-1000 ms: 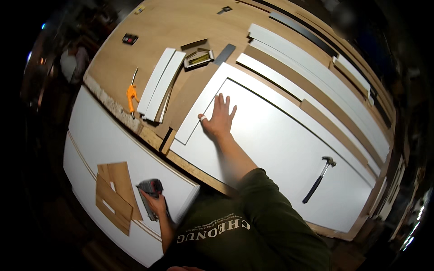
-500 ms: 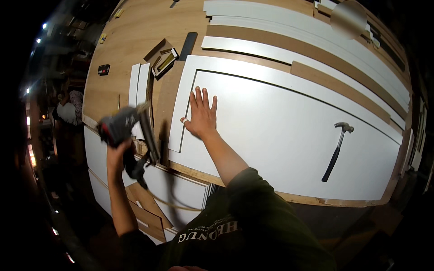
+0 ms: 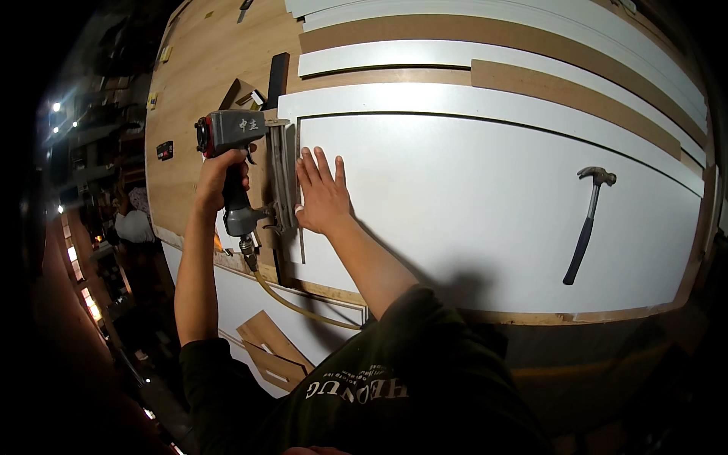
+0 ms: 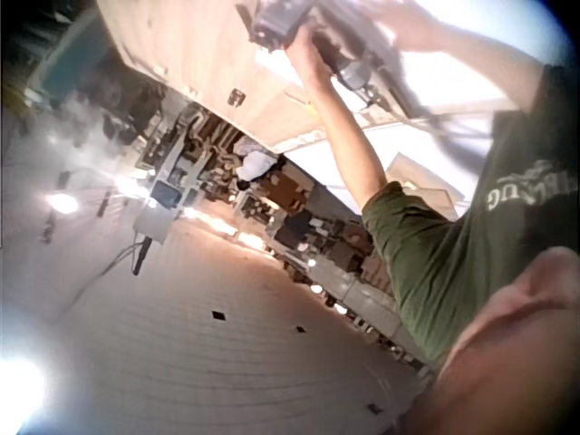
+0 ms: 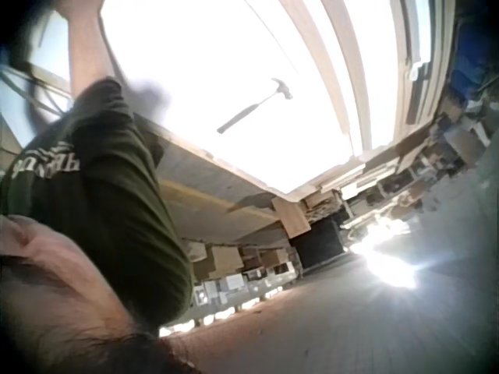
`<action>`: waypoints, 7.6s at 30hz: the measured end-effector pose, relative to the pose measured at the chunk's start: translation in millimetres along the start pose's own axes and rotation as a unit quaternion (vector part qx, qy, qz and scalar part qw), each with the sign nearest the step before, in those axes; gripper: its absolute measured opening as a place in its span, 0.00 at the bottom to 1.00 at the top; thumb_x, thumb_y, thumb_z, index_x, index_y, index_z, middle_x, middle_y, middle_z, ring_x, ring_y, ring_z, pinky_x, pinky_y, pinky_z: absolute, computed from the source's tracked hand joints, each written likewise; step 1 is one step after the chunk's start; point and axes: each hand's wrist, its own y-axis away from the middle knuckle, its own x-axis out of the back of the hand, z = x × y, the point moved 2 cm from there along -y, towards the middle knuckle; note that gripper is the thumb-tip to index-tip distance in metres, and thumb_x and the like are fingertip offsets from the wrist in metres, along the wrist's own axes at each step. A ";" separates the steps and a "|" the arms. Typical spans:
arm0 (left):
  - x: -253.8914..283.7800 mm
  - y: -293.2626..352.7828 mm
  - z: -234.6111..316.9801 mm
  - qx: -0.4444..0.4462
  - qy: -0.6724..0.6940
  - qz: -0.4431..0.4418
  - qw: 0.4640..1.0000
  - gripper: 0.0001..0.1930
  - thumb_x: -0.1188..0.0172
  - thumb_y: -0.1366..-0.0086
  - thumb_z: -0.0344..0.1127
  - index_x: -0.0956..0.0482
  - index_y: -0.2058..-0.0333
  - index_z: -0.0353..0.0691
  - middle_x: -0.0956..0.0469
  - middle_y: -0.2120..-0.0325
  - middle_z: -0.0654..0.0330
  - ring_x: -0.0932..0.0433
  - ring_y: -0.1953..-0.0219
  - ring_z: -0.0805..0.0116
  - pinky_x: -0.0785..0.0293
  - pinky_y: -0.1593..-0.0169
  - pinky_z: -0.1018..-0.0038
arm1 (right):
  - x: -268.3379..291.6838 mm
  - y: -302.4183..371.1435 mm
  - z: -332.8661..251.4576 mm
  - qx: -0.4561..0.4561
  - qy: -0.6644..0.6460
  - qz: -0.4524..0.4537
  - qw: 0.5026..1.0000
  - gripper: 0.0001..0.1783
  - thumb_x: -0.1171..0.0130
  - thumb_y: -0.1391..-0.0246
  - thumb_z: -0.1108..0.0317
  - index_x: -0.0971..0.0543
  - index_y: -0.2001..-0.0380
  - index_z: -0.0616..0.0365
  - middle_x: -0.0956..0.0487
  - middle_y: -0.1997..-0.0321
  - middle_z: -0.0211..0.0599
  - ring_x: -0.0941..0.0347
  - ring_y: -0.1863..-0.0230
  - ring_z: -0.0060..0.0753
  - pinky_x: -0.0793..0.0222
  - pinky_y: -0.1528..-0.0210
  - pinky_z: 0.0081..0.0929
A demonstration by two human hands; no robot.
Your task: The person aligns wooden trim strips onto a large white furniture panel, secures them using a pneumatic stapler and a hammer, and then attaches a side panel piece.
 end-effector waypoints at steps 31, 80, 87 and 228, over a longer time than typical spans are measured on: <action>-4.5 -13.0 -0.2 -0.001 -0.038 0.020 0.999 0.15 0.46 0.45 0.35 0.23 0.62 0.32 0.29 0.87 0.62 0.30 0.88 0.70 0.33 0.81 0.75 | 5.8 -3.1 1.7 -0.002 -0.023 -0.061 0.998 0.51 0.42 0.58 0.58 0.51 0.31 0.57 0.63 0.25 0.39 0.75 0.25 0.42 0.74 0.29 0.57; 1.0 70.3 -60.6 0.040 -0.004 0.013 0.999 0.10 0.42 0.47 0.31 0.23 0.66 0.35 0.28 0.84 0.63 0.28 0.85 0.73 0.31 0.81 0.75 | 4.0 0.1 -1.8 0.004 0.017 -0.044 0.999 0.60 0.34 0.60 0.42 0.53 0.31 0.55 0.61 0.25 0.39 0.73 0.25 0.43 0.76 0.29 0.58; 3.8 69.4 -65.6 0.019 -0.032 0.007 0.999 0.13 0.42 0.47 0.33 0.23 0.64 0.34 0.30 0.85 0.62 0.31 0.89 0.71 0.32 0.83 0.75 | 3.7 -0.6 -2.3 0.006 0.022 -0.044 0.999 0.60 0.34 0.61 0.42 0.53 0.31 0.55 0.61 0.25 0.39 0.73 0.25 0.44 0.76 0.29 0.58; 4.8 211.3 -179.5 0.116 0.048 0.081 0.989 0.08 0.40 0.47 0.28 0.27 0.67 0.36 0.29 0.82 0.64 0.29 0.83 0.75 0.28 0.79 0.74 | 1.9 -8.8 -6.1 -0.023 0.100 -0.103 0.989 0.57 0.41 0.63 0.59 0.57 0.30 0.51 0.66 0.24 0.36 0.79 0.25 0.44 0.82 0.29 0.58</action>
